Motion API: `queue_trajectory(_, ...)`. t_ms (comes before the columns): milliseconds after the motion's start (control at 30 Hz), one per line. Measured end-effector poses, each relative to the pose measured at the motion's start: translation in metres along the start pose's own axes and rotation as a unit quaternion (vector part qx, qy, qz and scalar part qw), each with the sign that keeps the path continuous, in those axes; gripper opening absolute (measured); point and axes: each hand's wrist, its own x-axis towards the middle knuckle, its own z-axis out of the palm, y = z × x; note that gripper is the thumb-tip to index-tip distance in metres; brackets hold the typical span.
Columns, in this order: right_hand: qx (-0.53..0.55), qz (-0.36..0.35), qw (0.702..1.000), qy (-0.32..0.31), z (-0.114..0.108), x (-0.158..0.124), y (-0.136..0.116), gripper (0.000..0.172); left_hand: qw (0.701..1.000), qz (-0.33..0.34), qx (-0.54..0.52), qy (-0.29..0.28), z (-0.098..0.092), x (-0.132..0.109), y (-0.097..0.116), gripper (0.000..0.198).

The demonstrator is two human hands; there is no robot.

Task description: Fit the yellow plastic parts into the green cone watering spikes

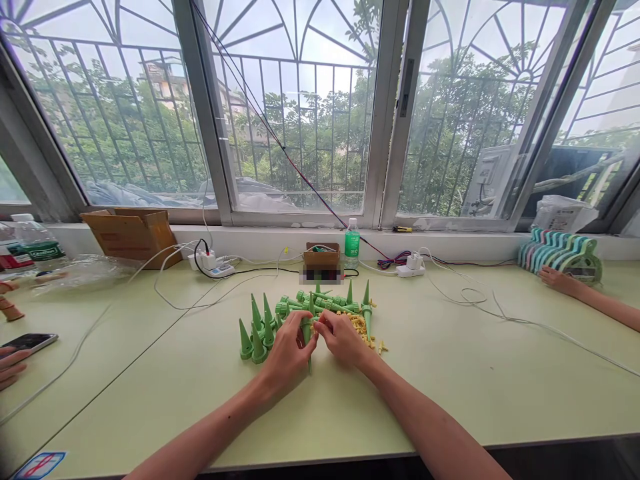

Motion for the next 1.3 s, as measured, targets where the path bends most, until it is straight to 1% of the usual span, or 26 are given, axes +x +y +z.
queue_trajectory(467, -0.022, -0.001, 1.000, -0.006, -0.0002, 0.0007, 0.0012, 0.037, 1.000, -0.001, -0.004, -0.013, 0.0017, -0.0014, -0.0037, 0.025)
queue_trajectory(767, -0.031, -0.005, 0.999, 0.011, 0.0013, 0.0005, 0.0011, 0.034, 1.000, 0.009, 0.001, 0.002, 0.0026, -0.0004, -0.0067, 0.024)
queue_trajectory(1000, -0.012, -0.011, 1.000, -0.008, 0.0004, -0.0009, -0.0004, 0.025, 1.000, 0.006, 0.003, 0.010, 0.0017, 0.0003, -0.0042, 0.023)
queue_trajectory(1300, 0.000, -0.019, 1.000, -0.005, 0.0013, -0.0003, 0.0016, 0.032, 1.000, 0.013, 0.012, 0.010, 0.0012, -0.0003, -0.0038, 0.024)
